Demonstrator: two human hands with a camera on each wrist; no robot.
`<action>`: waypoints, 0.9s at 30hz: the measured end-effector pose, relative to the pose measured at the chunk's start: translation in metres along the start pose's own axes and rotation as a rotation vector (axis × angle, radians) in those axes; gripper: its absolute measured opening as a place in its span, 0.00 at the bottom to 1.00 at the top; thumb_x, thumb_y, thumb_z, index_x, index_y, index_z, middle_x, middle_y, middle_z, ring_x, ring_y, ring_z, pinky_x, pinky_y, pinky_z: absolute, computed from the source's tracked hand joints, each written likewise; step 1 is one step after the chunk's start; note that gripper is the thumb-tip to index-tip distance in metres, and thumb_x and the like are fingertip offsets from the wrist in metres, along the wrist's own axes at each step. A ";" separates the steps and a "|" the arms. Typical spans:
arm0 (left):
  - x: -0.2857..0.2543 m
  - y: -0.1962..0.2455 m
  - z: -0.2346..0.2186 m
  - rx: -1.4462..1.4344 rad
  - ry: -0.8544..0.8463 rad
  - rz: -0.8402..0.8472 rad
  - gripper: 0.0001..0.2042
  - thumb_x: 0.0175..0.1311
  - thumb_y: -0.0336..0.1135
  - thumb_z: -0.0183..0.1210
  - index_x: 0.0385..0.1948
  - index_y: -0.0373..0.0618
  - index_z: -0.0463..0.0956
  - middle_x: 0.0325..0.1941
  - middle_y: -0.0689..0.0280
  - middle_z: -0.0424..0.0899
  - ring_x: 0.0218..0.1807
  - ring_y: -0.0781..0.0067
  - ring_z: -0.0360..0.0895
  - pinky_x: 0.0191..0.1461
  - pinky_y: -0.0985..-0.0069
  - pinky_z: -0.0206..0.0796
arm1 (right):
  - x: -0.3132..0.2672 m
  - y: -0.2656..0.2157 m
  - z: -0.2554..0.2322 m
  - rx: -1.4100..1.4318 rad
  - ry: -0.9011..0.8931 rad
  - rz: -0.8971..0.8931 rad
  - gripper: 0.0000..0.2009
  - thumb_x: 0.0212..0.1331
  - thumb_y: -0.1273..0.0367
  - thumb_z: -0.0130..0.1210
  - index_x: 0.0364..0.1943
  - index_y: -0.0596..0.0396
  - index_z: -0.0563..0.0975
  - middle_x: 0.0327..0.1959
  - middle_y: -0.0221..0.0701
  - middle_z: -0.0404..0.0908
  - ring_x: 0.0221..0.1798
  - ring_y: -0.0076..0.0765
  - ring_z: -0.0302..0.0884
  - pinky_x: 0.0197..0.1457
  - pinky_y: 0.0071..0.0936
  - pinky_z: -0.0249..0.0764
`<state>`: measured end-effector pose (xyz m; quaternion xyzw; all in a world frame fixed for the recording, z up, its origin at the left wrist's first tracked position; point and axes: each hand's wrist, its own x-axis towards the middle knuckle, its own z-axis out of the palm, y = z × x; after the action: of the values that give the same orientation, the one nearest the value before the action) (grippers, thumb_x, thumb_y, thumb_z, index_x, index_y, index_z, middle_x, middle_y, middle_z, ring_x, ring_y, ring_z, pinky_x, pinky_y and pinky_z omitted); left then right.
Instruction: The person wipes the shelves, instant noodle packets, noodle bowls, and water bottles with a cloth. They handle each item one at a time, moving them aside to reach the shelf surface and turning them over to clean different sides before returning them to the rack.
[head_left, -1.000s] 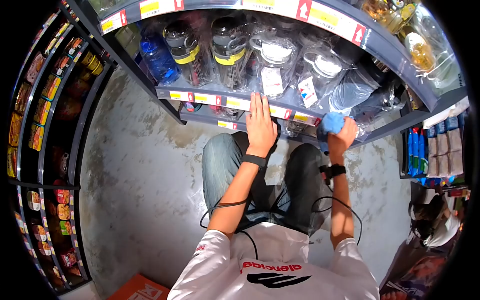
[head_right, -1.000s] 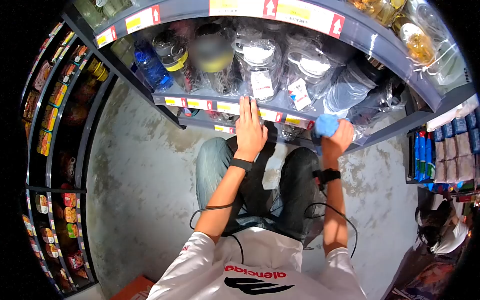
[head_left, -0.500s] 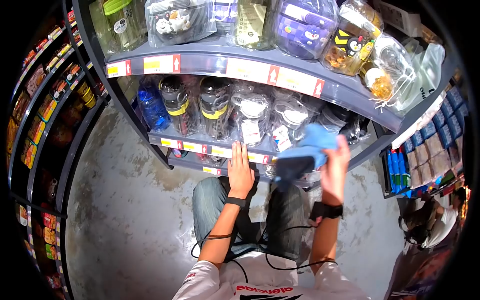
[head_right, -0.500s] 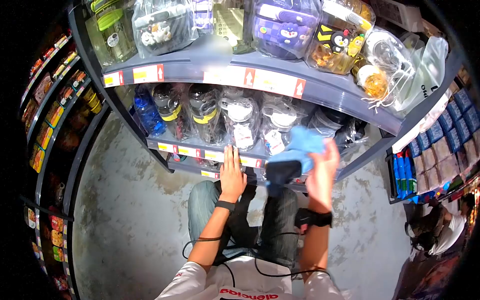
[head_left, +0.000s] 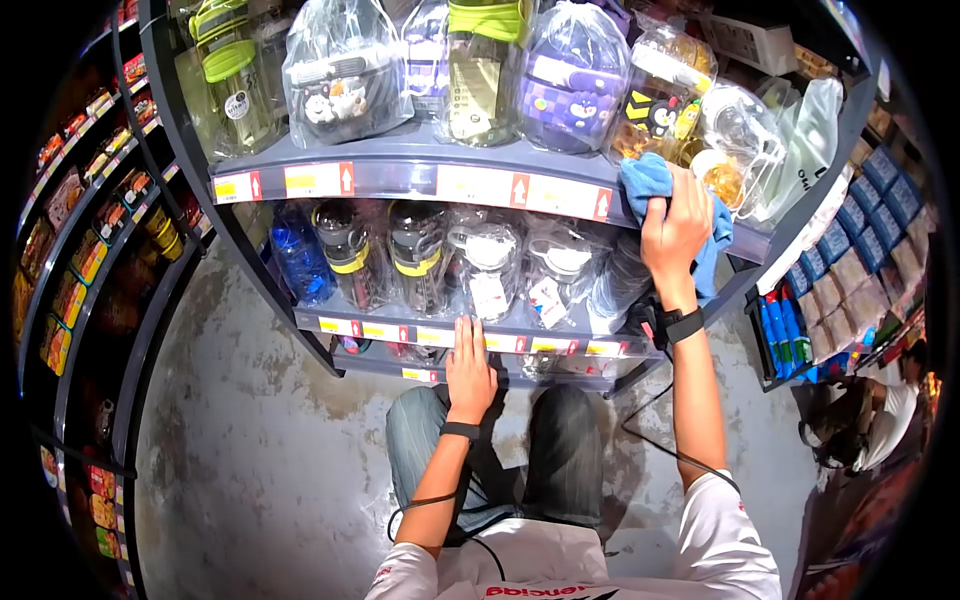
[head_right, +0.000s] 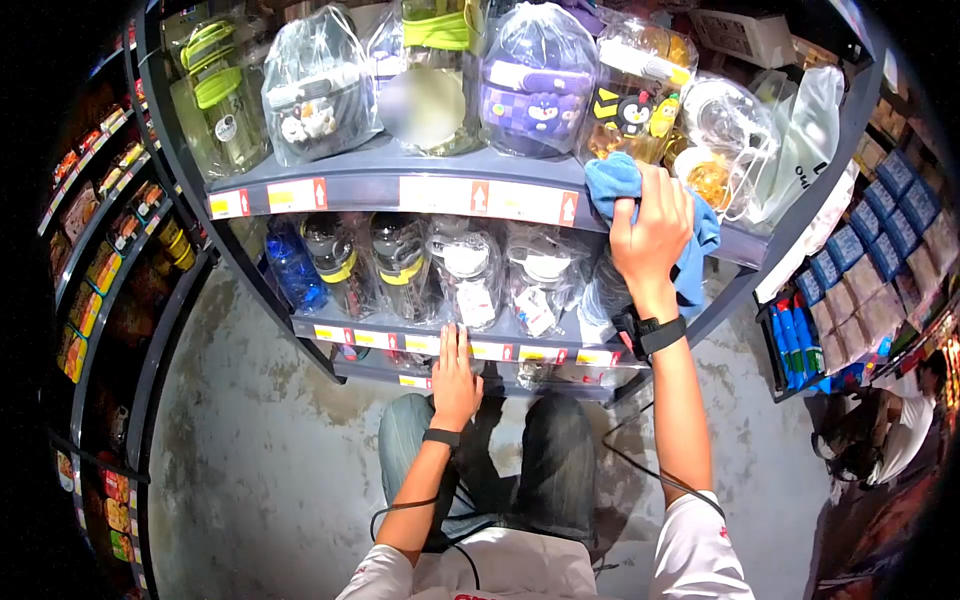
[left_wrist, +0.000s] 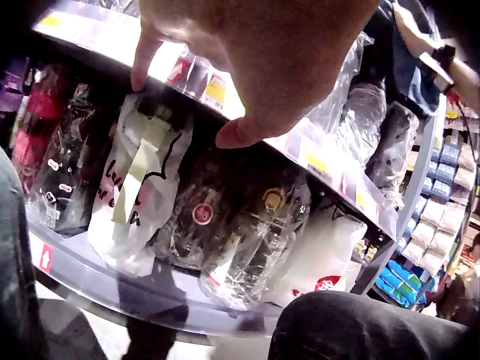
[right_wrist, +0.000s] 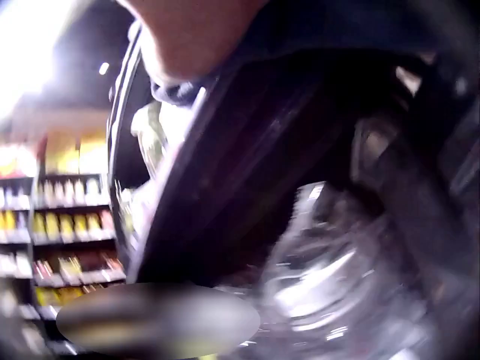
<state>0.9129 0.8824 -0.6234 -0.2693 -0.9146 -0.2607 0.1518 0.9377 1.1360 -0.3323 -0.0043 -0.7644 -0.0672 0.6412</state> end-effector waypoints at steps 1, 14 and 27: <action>0.001 0.000 -0.003 -0.050 -0.001 0.012 0.46 0.53 0.31 0.67 0.76 0.35 0.53 0.82 0.46 0.53 0.84 0.46 0.48 0.74 0.56 0.60 | 0.005 -0.008 -0.002 0.014 -0.024 0.047 0.14 0.58 0.67 0.52 0.46 0.56 0.79 0.41 0.39 0.81 0.47 0.51 0.77 0.54 0.46 0.69; 0.187 0.054 -0.243 -0.245 0.841 0.496 0.08 0.64 0.28 0.60 0.43 0.39 0.80 0.47 0.56 0.82 0.52 0.51 0.77 0.58 0.59 0.67 | 0.009 -0.011 -0.002 0.072 -0.025 0.151 0.09 0.57 0.66 0.56 0.39 0.55 0.79 0.36 0.37 0.80 0.44 0.50 0.76 0.49 0.45 0.67; 0.217 0.045 -0.215 0.035 0.859 0.527 0.07 0.64 0.36 0.61 0.30 0.43 0.74 0.33 0.62 0.76 0.39 0.55 0.73 0.44 0.61 0.60 | 0.006 -0.012 -0.002 0.087 0.038 0.166 0.08 0.57 0.64 0.57 0.34 0.53 0.77 0.32 0.35 0.78 0.39 0.49 0.75 0.47 0.43 0.67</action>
<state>0.7927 0.8841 -0.3393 -0.3569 -0.6746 -0.2853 0.5797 0.9373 1.1236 -0.3272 -0.0383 -0.7514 0.0195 0.6584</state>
